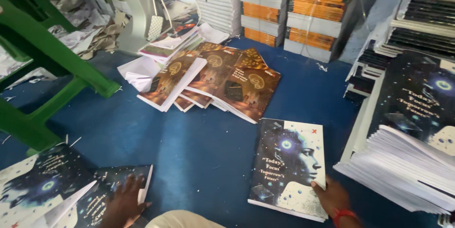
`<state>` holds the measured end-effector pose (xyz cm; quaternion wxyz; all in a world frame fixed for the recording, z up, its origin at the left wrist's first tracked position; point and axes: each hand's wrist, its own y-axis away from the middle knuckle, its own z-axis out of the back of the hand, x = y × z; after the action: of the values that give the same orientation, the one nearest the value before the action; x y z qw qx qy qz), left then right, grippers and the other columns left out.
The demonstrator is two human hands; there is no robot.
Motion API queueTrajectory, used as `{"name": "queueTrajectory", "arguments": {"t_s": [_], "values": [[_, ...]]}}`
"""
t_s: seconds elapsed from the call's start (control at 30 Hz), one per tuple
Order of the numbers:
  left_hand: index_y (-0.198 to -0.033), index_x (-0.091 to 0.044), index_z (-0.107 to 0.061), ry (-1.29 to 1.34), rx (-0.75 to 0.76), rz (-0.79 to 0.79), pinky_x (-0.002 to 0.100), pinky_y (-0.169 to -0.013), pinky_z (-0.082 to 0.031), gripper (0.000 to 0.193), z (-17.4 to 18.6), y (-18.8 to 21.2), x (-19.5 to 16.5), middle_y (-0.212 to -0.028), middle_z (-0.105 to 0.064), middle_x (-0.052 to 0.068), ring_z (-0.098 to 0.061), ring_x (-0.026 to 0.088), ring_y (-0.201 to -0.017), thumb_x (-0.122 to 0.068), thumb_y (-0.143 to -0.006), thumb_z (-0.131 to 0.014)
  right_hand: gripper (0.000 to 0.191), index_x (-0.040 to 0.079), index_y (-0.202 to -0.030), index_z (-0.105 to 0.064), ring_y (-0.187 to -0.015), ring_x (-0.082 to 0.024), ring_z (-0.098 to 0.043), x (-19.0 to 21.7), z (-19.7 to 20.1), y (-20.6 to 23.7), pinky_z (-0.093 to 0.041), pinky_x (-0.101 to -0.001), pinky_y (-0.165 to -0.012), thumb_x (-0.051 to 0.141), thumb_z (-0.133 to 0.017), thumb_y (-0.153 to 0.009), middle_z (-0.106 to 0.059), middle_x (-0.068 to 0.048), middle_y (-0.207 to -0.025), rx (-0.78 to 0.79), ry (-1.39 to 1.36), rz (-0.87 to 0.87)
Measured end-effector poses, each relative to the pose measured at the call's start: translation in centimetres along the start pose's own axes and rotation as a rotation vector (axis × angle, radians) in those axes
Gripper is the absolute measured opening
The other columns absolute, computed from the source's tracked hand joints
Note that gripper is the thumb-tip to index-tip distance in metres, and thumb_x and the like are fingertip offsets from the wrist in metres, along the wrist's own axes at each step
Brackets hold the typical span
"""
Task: The person sits on the floor and repeatedly picks up books from a pile, aligns them, and places them onto a growing stack. The person handles the books by hand, moving them from a scattered pile to a neat stack.
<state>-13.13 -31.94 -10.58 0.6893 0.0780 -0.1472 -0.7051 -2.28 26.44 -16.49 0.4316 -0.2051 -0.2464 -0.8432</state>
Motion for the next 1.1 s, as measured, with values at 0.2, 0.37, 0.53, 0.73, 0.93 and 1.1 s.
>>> {"name": "queueTrajectory", "arguments": {"t_s": [0.2,0.37,0.53,0.73,0.93,1.1], "values": [[-0.163,-0.025,-0.011,-0.067,0.123,0.159,0.072,-0.115,-0.025,0.085,-0.5,-1.0,-1.1,-0.167,-0.013,0.024,-0.024,0.049,-0.151,-0.046,-0.098,-0.062,0.054,0.011,-0.130,-0.069,-0.109,-0.036,-0.073,-0.1,-0.3,-0.2,-0.056,-0.0427,-0.096,0.047,-0.065,-0.090,-0.079,-0.018,-0.113,0.012,-0.063,-0.013],[-0.167,-0.019,-0.009,-0.180,0.094,0.140,0.066,-0.104,-0.047,0.099,0.3,-1.3,-3.0,-0.148,-0.045,0.034,-0.054,0.050,-0.133,-0.026,-0.089,-0.070,0.060,0.004,-0.126,-0.069,-0.110,-0.037,-0.072,-0.1,-0.3,0.0,-0.055,-0.0433,-0.095,0.050,-0.070,-0.088,-0.077,-0.019,-0.115,-0.081,-0.030,-0.020],[-0.165,-0.021,-0.004,-0.336,-0.041,0.098,0.068,-0.090,-0.053,0.074,0.8,-0.9,-4.7,-0.124,-0.059,0.040,-0.062,0.054,-0.117,-0.020,-0.104,-0.046,0.054,0.009,-0.121,-0.074,-0.102,-0.033,-0.078,0.9,0.7,0.7,-0.058,-0.0414,-0.092,0.039,-0.079,-0.077,-0.081,-0.016,-0.107,-0.030,-0.131,-0.001],[-0.118,-0.004,-0.068,-0.013,-0.143,0.151,0.050,-0.092,-0.062,0.038,1.4,-1.3,-3.6,-0.116,-0.070,0.028,-0.073,0.041,-0.107,-0.033,-0.112,-0.044,0.050,0.010,-0.117,-0.076,-0.101,-0.031,-0.078,1.6,1.0,0.9,-0.058,-0.0394,-0.092,0.034,-0.082,-0.074,-0.082,-0.014,-0.105,-0.002,-0.088,0.020],[-0.109,-0.008,-0.064,-0.032,-0.292,0.099,0.043,-0.088,-0.060,0.028,7.0,-2.8,-3.5,-0.108,-0.071,0.020,-0.073,0.035,-0.103,-0.020,-0.084,-0.071,0.059,0.007,-0.122,-0.073,-0.112,-0.034,-0.071,1.6,0.7,0.8,-0.054,-0.0421,-0.099,0.039,-0.085,-0.074,-0.076,-0.017,-0.116,-0.181,0.005,0.103],[-0.113,-0.008,-0.066,0.286,-0.445,0.101,0.051,-0.092,-0.057,0.030,17.7,-1.8,-6.9,-0.106,-0.071,0.026,-0.069,0.045,-0.103,-0.008,-0.083,-0.064,0.061,0.009,-0.134,-0.065,-0.118,-0.034,-0.064,2.9,1.3,2.2,-0.052,-0.0436,-0.104,0.036,-0.079,-0.081,-0.067,-0.016,-0.126,-0.490,-0.004,0.290]]}}
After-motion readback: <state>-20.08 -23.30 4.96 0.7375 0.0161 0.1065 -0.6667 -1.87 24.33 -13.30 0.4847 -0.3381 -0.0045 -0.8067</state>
